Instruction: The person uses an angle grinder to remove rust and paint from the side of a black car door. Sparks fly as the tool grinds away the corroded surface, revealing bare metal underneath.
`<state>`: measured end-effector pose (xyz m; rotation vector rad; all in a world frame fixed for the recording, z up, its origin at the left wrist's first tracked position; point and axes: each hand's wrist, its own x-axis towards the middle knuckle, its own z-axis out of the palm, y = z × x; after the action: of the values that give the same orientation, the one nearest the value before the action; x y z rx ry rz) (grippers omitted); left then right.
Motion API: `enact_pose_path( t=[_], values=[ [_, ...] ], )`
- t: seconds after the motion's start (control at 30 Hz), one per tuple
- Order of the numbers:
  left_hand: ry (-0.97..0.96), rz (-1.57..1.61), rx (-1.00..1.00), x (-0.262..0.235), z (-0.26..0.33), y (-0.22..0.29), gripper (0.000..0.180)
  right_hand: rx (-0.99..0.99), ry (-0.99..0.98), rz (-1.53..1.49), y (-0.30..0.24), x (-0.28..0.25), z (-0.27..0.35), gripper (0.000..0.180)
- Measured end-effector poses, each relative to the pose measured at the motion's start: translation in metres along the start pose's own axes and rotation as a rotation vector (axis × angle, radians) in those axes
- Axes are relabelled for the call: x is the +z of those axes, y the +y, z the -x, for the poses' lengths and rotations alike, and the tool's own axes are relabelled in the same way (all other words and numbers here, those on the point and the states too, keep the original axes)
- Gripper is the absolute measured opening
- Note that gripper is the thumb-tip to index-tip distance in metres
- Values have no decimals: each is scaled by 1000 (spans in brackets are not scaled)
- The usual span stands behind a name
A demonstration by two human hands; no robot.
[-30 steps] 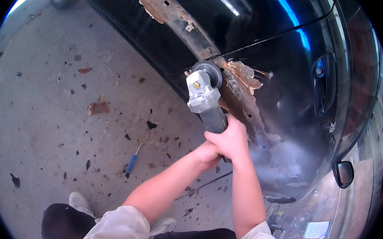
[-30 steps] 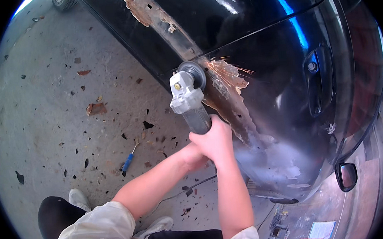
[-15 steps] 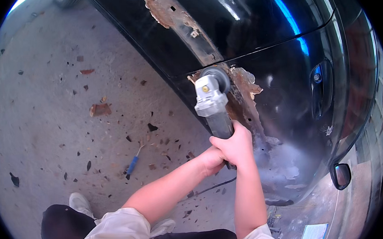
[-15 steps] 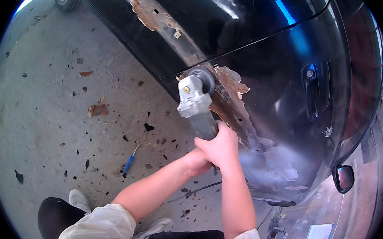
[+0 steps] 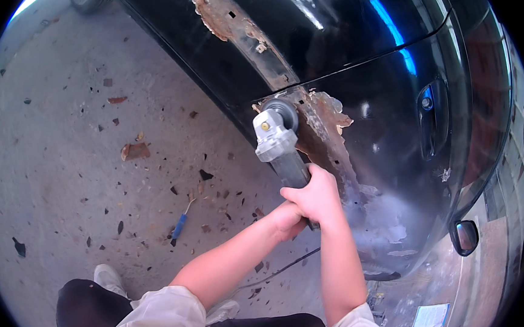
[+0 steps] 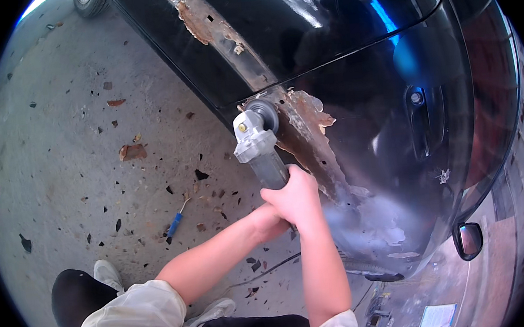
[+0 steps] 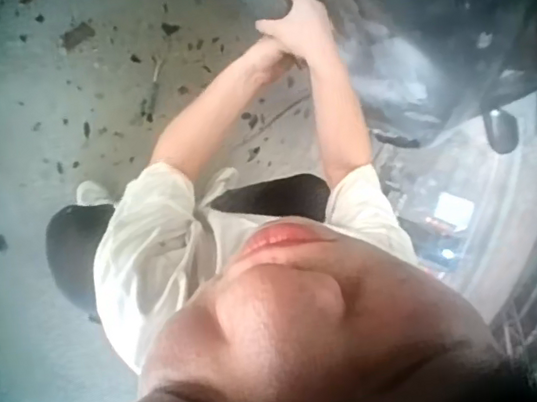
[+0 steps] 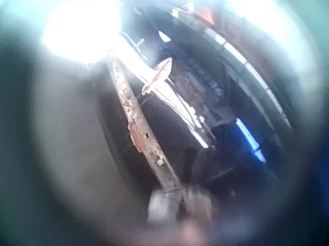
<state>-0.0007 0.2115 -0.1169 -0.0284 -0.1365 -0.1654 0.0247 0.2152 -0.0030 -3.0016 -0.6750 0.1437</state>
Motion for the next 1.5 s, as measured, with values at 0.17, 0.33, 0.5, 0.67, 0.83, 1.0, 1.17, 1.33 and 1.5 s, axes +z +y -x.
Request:
enact_pose_path(
  t=[0.17,0.33,0.5,0.67,0.83,1.0,1.17,1.33,1.5],
  values=[
    [-74,-165,-3,-14,-11,4,36,23,27,-50,-1,-3,-4,55],
    [-59,-68,9,-16,4,-13,39,41,-7,-74,-1,-4,7,52],
    [-10,-360,-1,-17,41,-34,40,-6,51,-238,20,4,53,53],
    [137,-705,-160,-30,113,11,32,8,-28,-626,13,56,82,50],
    [382,-1088,-485,-27,168,92,37,98,-75,-1104,-35,128,87,51],
    [329,-1286,-277,-59,197,120,39,-40,15,-1203,-59,177,96,47],
    [210,-1529,-328,-59,186,119,57,-96,43,-1441,-40,200,102,46],
    [325,-1871,-544,-6,145,122,94,152,183,-1763,-37,187,96,43],
    [236,-2084,-907,43,114,113,110,416,475,-2187,-46,157,112,36]
  ],
)
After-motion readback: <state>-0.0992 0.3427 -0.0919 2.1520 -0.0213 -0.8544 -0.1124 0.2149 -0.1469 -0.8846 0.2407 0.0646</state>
